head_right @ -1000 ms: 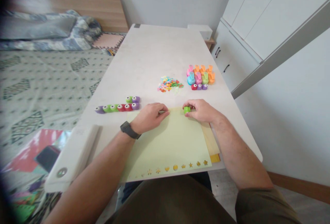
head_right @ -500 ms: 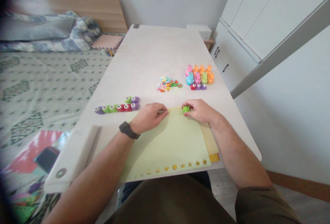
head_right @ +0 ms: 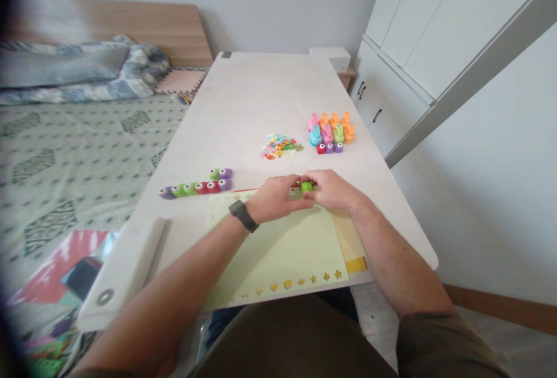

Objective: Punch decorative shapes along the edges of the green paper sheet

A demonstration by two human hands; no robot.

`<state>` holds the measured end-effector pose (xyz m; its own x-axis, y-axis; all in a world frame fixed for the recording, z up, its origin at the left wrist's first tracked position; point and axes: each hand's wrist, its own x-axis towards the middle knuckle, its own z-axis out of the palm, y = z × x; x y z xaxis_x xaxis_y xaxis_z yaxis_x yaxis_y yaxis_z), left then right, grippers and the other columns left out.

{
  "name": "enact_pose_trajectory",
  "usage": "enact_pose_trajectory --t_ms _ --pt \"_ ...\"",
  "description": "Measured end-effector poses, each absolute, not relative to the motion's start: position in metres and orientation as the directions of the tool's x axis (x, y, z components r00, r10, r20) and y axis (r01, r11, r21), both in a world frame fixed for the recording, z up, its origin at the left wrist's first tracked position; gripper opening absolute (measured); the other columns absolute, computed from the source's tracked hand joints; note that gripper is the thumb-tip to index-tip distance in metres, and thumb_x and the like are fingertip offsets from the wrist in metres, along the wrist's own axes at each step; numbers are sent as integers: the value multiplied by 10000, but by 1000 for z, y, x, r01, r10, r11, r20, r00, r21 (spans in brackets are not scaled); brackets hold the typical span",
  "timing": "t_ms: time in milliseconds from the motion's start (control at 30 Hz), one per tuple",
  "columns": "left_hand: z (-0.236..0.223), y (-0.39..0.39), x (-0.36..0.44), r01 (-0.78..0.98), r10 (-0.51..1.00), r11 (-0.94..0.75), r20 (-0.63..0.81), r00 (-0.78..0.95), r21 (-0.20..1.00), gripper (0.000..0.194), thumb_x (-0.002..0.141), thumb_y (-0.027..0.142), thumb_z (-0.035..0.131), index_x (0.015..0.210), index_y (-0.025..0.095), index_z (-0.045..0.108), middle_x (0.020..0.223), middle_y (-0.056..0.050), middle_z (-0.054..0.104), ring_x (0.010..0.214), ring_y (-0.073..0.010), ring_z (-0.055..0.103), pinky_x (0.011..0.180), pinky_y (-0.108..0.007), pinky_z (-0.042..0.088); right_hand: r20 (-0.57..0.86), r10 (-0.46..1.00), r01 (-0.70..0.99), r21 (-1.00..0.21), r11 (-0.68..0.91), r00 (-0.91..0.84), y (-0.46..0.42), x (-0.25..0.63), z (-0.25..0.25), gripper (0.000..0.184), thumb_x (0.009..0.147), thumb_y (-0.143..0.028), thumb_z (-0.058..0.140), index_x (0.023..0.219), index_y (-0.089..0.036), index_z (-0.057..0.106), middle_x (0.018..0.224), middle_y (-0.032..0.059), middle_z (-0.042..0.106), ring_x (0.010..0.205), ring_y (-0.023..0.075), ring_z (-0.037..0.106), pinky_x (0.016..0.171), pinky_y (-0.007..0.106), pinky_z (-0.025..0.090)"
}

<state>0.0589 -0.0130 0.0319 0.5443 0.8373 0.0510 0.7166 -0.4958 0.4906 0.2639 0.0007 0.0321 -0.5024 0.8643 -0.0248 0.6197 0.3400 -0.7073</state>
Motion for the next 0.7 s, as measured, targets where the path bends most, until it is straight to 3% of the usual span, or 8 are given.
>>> enact_pose_trajectory --t_ms 233,700 --pt "29 -1 66 699 836 -475 27 548 535 581 755 713 647 1008 189 648 927 -68 725 834 -246 679 670 -294 447 -7 857 599 -718 354 -515 -2 260 36 315 724 -154 696 1035 -206 715 977 24 749 864 207 668 792 300 484" --pt "30 0 64 719 830 -496 22 558 487 561 758 716 642 955 191 667 856 -57 722 776 -242 669 615 -288 387 -11 857 599 -720 351 -516 -3 257 36 288 744 -195 719 1031 -197 715 980 30 748 868 202 667 792 293 484"
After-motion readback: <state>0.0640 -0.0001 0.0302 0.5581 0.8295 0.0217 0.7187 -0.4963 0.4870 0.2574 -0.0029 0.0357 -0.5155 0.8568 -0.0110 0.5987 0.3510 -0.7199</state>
